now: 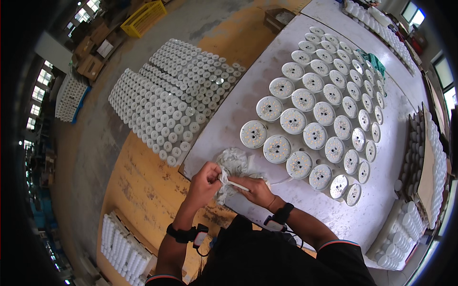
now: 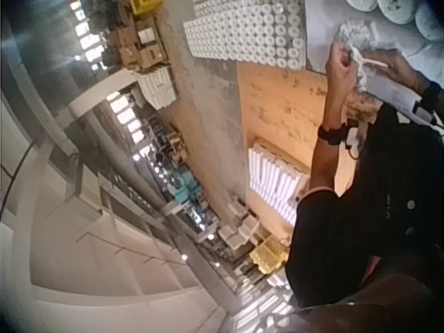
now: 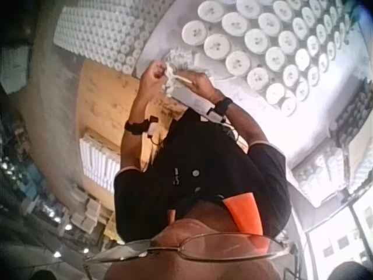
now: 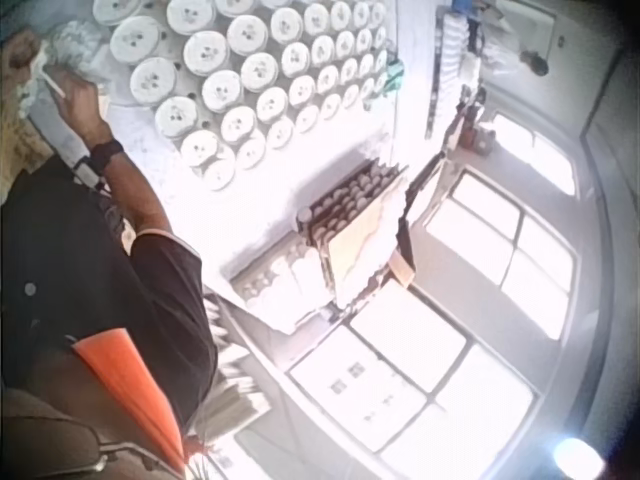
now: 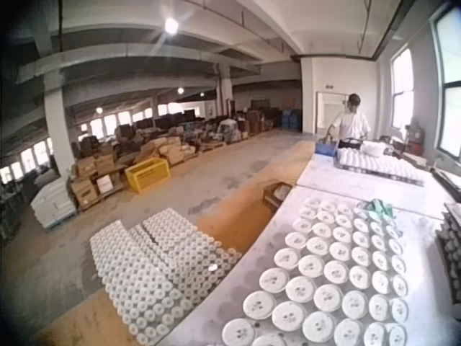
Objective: Assembling the components of LED light bulbs, including applying adhesive to the base and attaching the plastic diffuser.
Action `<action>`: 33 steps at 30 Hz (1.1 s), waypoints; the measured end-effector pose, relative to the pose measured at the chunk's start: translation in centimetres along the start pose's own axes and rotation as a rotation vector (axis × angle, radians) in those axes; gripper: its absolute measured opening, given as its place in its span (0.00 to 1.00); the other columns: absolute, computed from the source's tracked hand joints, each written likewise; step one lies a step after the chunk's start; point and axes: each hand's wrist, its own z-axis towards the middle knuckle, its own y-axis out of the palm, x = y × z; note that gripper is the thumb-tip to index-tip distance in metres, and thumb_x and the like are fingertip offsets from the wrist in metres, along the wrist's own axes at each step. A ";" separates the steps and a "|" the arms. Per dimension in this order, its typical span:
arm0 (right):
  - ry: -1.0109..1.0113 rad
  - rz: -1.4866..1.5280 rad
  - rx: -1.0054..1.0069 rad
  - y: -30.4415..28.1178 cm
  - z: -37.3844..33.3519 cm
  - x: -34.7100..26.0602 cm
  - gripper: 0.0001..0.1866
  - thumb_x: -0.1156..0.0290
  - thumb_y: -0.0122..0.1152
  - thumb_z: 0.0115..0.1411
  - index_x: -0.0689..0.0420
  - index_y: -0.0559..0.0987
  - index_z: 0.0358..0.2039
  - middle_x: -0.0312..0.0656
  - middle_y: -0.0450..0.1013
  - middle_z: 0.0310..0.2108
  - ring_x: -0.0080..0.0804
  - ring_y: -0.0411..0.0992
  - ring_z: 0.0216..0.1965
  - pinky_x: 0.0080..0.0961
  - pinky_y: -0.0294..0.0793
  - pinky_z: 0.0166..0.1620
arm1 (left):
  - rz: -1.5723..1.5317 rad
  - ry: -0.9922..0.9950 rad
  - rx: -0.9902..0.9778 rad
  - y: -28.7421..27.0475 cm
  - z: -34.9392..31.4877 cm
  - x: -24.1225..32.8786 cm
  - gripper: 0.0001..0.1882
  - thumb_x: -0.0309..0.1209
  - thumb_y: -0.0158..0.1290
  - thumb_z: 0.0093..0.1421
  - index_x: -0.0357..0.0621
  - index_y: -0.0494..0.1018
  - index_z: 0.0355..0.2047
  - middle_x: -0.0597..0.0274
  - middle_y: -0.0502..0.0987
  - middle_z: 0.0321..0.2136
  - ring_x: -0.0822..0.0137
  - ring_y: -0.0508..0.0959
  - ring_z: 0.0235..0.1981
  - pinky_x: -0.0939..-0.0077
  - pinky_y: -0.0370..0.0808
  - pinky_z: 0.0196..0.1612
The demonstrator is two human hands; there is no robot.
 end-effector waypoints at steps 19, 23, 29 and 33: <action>0.597 0.269 0.471 -10.2 -12.8 -10.2 0.12 0.68 0.53 0.57 0.58 0.75 0.41 0.33 0.72 0.27 0.15 0.65 0.24 0.14 0.68 0.29 | 0.712 0.239 0.083 -1.1 0.6 -0.2 0.28 0.17 0.50 0.45 0.46 0.62 0.49 0.60 0.68 0.29 0.68 0.69 0.28 0.79 0.66 0.34; 0.535 0.537 0.730 -10.5 -16.4 -12.5 0.14 0.66 0.51 0.58 0.61 0.74 0.40 0.31 0.66 0.19 0.13 0.59 0.19 0.12 0.59 0.22 | 0.658 0.452 0.169 1.6 -1.3 5.0 0.27 0.19 0.52 0.45 0.44 0.63 0.48 0.60 0.68 0.33 0.70 0.68 0.28 0.79 0.66 0.33; 0.399 1.041 0.865 -12.7 -20.7 -16.0 0.23 0.55 0.40 0.62 0.63 0.69 0.41 0.28 0.54 0.13 0.14 0.48 0.14 0.13 0.48 0.17 | -0.061 0.304 -0.555 9.6 -4.1 8.0 0.22 0.26 0.55 0.46 0.38 0.66 0.44 0.60 0.68 0.40 0.73 0.70 0.35 0.80 0.67 0.36; 0.210 1.394 0.910 -14.8 -23.2 -16.8 0.25 0.49 0.35 0.61 0.60 0.68 0.37 0.27 0.52 0.11 0.15 0.46 0.11 0.14 0.48 0.15 | -0.078 0.490 -1.087 19.7 -6.7 11.5 0.36 0.35 0.61 0.43 0.41 0.58 0.52 0.57 0.62 0.48 0.64 0.62 0.52 0.69 0.63 0.49</action>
